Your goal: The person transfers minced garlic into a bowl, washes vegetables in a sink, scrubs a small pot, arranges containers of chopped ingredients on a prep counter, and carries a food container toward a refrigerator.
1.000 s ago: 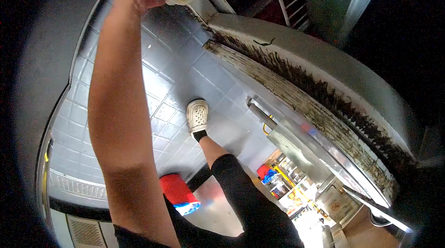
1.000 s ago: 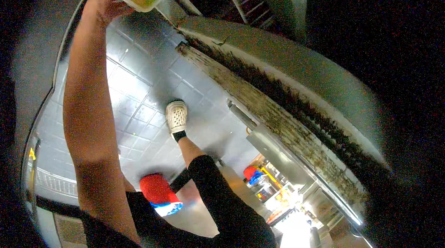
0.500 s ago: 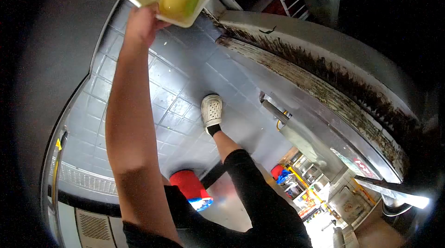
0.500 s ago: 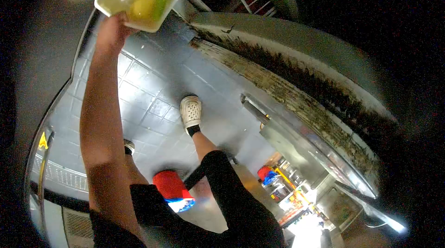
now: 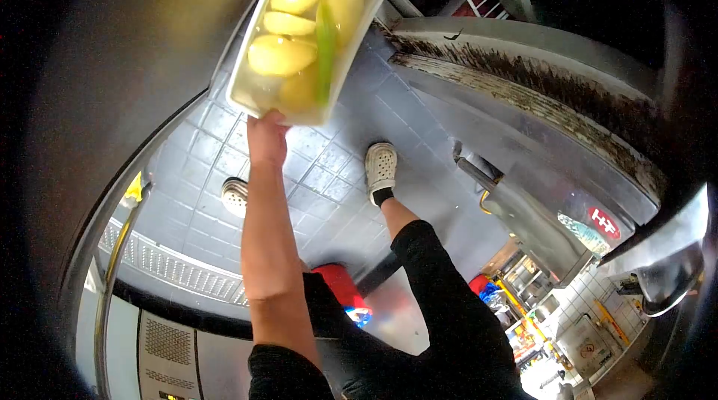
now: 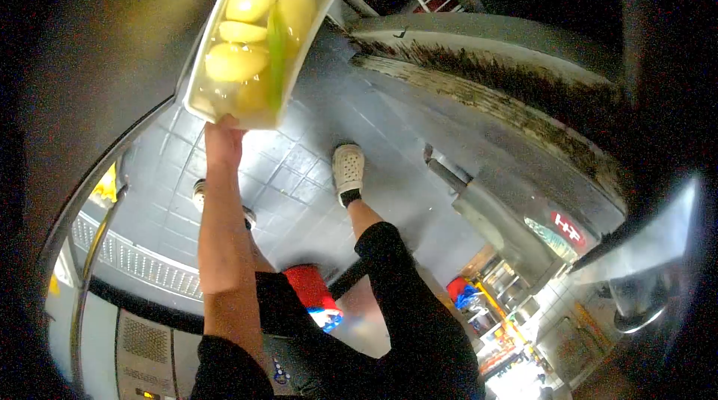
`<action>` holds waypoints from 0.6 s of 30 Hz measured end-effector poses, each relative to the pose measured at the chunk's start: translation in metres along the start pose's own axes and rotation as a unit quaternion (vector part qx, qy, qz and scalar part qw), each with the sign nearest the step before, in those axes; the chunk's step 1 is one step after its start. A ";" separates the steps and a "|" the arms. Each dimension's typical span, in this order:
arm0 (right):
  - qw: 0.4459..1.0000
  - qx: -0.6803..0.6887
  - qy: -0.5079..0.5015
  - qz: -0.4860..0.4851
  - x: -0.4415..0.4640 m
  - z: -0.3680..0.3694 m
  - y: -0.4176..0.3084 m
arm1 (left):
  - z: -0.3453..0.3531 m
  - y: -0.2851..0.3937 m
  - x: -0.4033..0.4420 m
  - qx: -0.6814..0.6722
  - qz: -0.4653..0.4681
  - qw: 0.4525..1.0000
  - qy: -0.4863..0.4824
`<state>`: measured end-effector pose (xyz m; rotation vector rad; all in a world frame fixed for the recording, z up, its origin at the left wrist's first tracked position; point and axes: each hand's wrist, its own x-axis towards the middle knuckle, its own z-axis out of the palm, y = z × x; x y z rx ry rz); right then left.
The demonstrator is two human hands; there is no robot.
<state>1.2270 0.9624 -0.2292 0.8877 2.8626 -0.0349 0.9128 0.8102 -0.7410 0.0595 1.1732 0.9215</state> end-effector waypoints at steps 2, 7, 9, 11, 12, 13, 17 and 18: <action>0.999 0.010 0.029 0.042 -0.003 -0.008 -0.003 | -0.013 0.002 -0.039 -0.016 0.006 1.000 0.012; 0.918 0.174 0.096 0.342 -0.036 -0.003 -0.044 | -0.046 0.014 -0.150 0.031 0.020 0.997 0.068; 0.930 0.165 0.131 0.303 -0.010 -0.006 -0.054 | -0.055 0.025 -0.203 0.017 0.018 0.996 0.089; 0.949 0.118 0.118 0.269 0.002 -0.015 -0.057 | -0.056 0.038 -0.261 -0.038 0.010 0.993 0.108; 0.955 0.092 0.124 0.252 0.003 -0.017 -0.056 | -0.070 0.034 -0.284 -0.034 0.017 0.996 0.085; 0.960 0.072 0.128 0.238 0.003 -0.019 -0.057 | -0.067 0.046 -0.316 -0.063 0.015 0.993 0.098; 0.973 0.008 0.134 0.189 0.001 -0.024 -0.055 | -0.062 0.070 -0.433 -0.150 0.054 0.978 0.131; 0.974 0.005 0.134 0.184 -0.001 -0.021 -0.050 | -0.064 0.072 -0.455 -0.166 0.063 0.974 0.139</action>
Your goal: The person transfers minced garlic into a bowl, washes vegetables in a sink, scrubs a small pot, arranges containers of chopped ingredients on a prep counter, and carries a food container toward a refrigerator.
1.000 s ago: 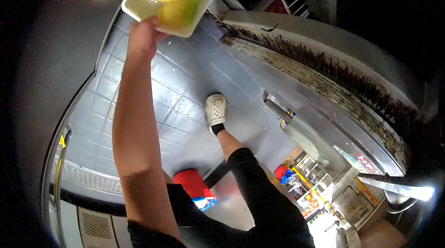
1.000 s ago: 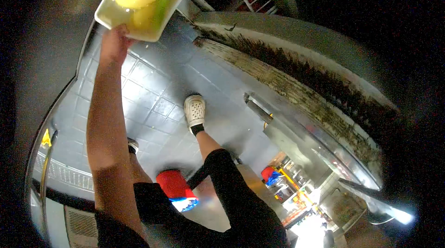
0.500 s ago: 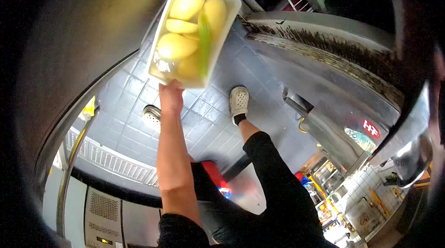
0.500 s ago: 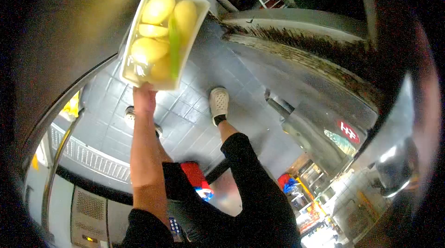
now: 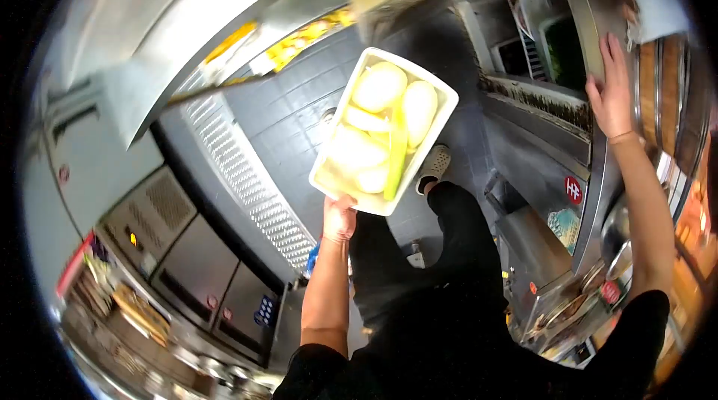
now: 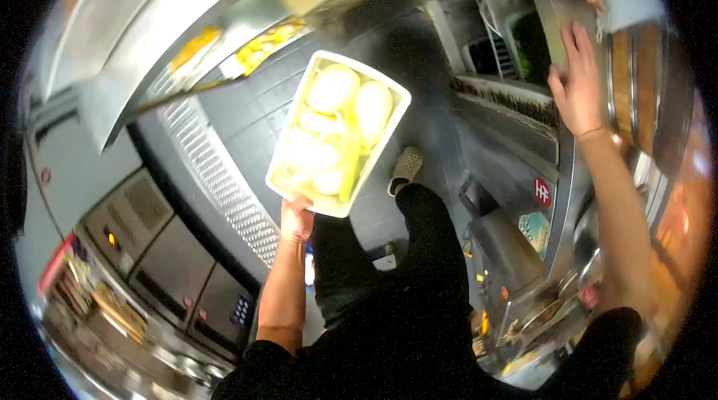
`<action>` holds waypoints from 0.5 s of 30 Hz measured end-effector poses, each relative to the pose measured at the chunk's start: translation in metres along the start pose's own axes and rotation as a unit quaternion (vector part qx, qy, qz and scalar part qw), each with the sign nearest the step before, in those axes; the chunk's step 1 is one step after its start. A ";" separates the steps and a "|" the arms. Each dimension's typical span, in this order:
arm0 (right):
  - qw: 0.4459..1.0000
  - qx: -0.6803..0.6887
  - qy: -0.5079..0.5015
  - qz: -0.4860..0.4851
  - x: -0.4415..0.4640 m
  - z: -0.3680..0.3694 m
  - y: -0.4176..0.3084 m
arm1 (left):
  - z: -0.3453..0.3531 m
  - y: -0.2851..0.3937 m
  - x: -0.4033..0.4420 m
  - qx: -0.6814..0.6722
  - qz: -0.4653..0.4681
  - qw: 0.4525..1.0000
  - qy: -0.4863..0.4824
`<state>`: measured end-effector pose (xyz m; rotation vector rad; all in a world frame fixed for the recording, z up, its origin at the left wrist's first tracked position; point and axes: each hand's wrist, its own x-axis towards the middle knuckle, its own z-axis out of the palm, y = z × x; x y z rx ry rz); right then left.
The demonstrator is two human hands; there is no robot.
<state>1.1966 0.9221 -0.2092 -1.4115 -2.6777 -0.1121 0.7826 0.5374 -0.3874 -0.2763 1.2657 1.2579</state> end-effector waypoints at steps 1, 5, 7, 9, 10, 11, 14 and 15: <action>1.000 -0.003 -0.003 -0.004 0.000 0.001 -0.002 | -0.008 0.007 -0.024 -0.017 0.005 1.000 0.007; 0.997 -0.046 0.047 0.030 0.032 0.004 -0.060 | -0.030 0.031 -0.110 -0.095 0.042 0.993 0.049; 0.991 0.110 0.064 -0.035 0.073 -0.006 -0.143 | -0.035 0.041 -0.144 -0.133 0.068 0.987 0.063; 0.975 0.185 0.051 -0.113 0.116 -0.008 -0.217 | -0.048 0.049 -0.169 -0.166 0.098 0.977 0.090; 0.973 0.163 0.047 -0.154 0.135 -0.011 -0.250 | -0.053 0.058 -0.182 -0.182 0.110 0.972 0.104; 0.972 0.151 0.031 -0.179 0.156 -0.007 -0.270 | -0.057 0.068 -0.193 -0.190 0.132 0.965 0.120; 0.968 0.116 -0.010 -0.224 0.197 0.014 -0.324 | -0.080 0.102 -0.222 -0.213 0.162 0.954 0.139; 0.970 0.106 -0.011 -0.217 0.207 0.020 -0.332 | -0.089 0.115 -0.229 -0.222 0.167 0.950 0.143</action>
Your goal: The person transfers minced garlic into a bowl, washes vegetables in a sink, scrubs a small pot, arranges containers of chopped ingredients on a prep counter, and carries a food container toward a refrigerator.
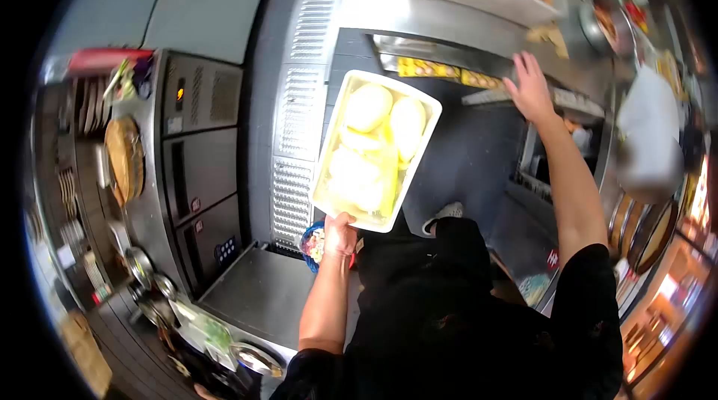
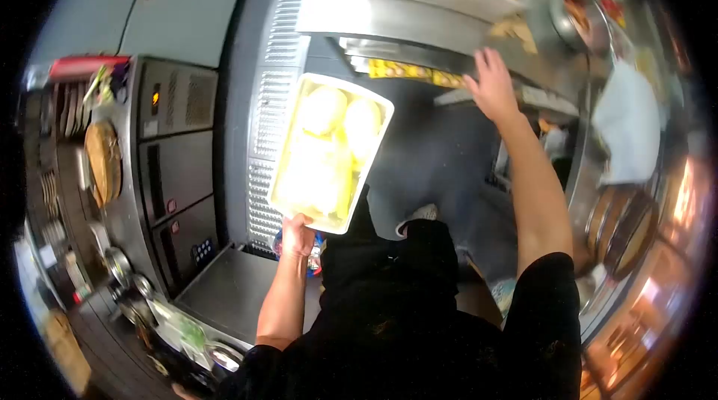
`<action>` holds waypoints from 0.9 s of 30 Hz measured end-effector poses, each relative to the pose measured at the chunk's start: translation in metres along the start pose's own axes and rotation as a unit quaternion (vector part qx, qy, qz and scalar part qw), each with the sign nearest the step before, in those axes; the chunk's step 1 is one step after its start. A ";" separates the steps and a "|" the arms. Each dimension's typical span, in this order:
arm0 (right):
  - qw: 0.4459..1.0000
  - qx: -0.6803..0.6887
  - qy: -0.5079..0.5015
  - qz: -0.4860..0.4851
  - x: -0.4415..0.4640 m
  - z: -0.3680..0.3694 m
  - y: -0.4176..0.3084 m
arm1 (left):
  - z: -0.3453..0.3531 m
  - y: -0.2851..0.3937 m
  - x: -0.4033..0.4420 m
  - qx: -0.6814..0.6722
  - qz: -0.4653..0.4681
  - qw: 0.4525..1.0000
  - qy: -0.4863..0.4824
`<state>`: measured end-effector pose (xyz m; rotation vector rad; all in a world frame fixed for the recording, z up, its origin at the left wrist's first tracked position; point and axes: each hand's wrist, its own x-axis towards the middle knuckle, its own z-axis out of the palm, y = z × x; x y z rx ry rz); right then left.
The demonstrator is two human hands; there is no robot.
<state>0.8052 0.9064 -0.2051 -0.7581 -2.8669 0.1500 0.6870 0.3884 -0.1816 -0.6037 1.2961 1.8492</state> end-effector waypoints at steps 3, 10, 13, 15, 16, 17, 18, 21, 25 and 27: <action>0.999 -0.014 -0.023 0.021 0.017 0.001 -0.011 | -0.014 0.051 -0.003 -0.025 0.019 0.999 0.019; 0.989 -0.052 -0.124 0.064 -0.021 0.007 -0.049 | -0.067 0.158 0.007 -0.077 0.078 0.994 0.018; 0.982 -0.103 -0.158 0.026 -0.015 0.015 -0.039 | -0.081 0.179 0.006 -0.082 0.072 0.993 0.036; 0.934 -0.122 -0.333 0.040 0.001 0.013 -0.025 | -0.078 0.197 -0.001 -0.080 0.089 0.992 0.047; 0.921 -0.126 -0.367 0.035 0.004 0.014 -0.017 | -0.081 0.202 -0.003 -0.083 0.093 0.991 0.049; 0.908 -0.130 -0.398 0.030 0.006 0.017 -0.010 | -0.083 0.208 -0.004 -0.086 0.098 0.990 0.048; 0.897 -0.127 -0.419 0.050 0.007 0.019 -0.014 | -0.083 0.214 -0.007 -0.105 0.096 0.988 0.057; 0.859 -0.142 -0.479 0.108 -0.005 0.026 -0.017 | -0.073 0.234 -0.021 -0.129 0.118 0.982 0.072; 0.785 -0.103 -0.603 0.097 -0.068 0.058 0.012 | -0.086 0.240 -0.023 -0.185 0.109 0.973 0.081; 0.773 -0.047 -0.625 0.098 -0.085 0.055 -0.008 | -0.101 0.235 -0.015 -0.197 0.117 0.967 0.112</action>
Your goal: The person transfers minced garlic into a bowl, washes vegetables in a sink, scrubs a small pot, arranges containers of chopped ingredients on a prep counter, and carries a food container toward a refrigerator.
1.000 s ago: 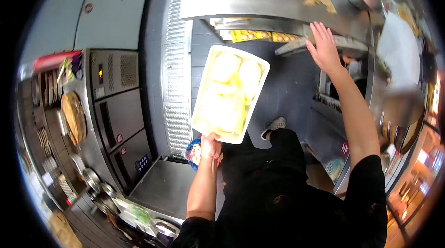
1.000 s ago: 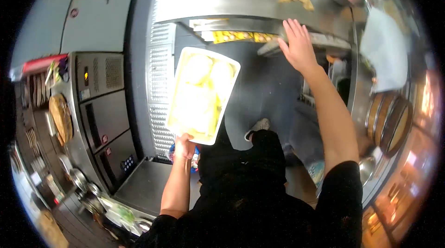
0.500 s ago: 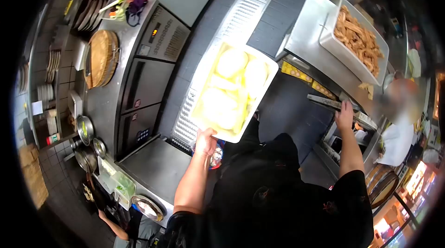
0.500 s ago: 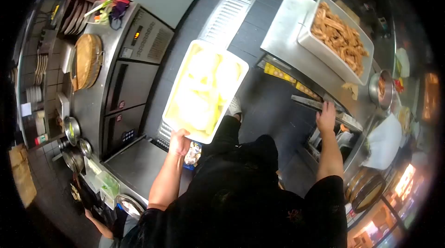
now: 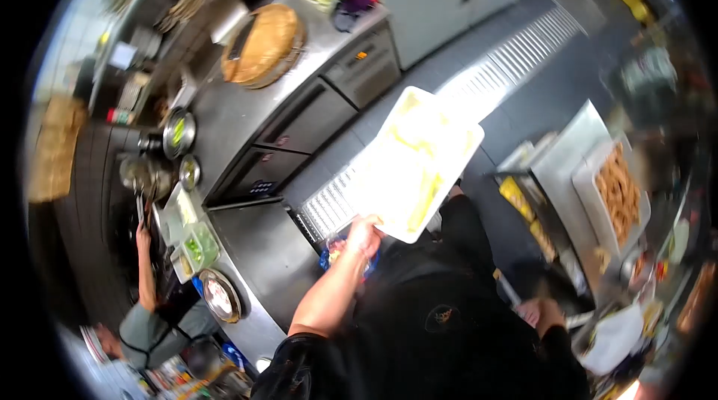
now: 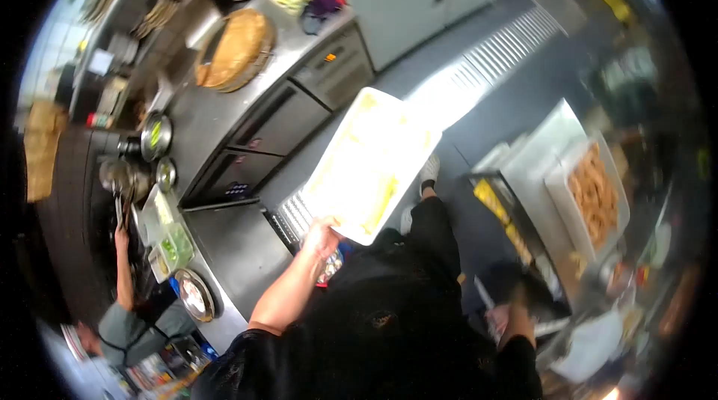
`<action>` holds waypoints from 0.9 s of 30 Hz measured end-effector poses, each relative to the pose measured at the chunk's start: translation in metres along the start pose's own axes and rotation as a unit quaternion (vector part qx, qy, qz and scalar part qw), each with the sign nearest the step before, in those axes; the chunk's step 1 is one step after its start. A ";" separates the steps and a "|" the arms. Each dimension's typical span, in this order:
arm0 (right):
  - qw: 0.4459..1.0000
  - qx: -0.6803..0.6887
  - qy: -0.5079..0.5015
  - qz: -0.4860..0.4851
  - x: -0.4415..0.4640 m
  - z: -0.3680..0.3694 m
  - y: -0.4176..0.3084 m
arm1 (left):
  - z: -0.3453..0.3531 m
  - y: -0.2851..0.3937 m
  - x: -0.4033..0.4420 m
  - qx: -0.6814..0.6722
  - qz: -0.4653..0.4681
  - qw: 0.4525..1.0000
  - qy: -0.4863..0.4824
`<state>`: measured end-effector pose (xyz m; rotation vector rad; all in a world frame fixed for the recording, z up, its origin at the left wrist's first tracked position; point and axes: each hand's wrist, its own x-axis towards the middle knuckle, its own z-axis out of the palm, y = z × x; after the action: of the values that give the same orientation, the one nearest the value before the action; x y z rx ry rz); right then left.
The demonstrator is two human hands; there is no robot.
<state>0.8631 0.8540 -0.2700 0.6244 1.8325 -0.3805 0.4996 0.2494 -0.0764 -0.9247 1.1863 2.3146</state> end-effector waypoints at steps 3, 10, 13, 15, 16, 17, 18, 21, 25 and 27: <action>0.992 0.044 0.001 -0.119 0.007 -0.004 -0.063 | 0.006 0.019 0.001 -0.019 0.041 0.999 0.000; 0.916 0.143 0.139 -0.347 0.023 -0.163 -0.291 | 0.010 0.063 0.038 -0.052 0.071 0.994 0.065; 0.929 0.155 0.176 -0.287 0.052 -0.248 -0.368 | 0.022 0.090 0.043 -0.066 0.097 0.990 0.078; 0.861 0.312 0.157 -0.369 0.060 -0.294 -0.421 | 0.035 0.116 0.049 -0.065 0.114 0.984 0.118; 0.836 0.299 0.193 -0.418 0.082 -0.312 -0.435 | 0.041 0.124 0.055 -0.064 0.114 0.982 0.134; 0.842 0.219 0.221 -0.442 0.071 -0.341 -0.455 | 0.037 0.129 0.067 -0.062 0.118 0.981 0.140; 0.845 0.138 0.248 -0.454 0.040 -0.375 -0.486 | 0.032 0.133 0.079 -0.059 0.113 0.981 0.143; 0.815 0.092 0.292 -0.493 0.000 -0.438 -0.543 | 0.052 0.167 0.096 -0.047 0.111 0.984 0.134; 0.833 0.108 0.277 -0.466 -0.042 -0.492 -0.587 | 0.078 0.207 0.126 -0.038 0.110 0.987 0.111; 0.841 0.120 0.283 -0.446 -0.058 -0.503 -0.593 | 0.084 0.223 0.149 -0.017 0.103 0.990 0.092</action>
<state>0.1429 0.6331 -0.0690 -0.0348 2.6145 -1.1526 0.2298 0.1958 -0.0180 -1.0949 1.3789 2.4590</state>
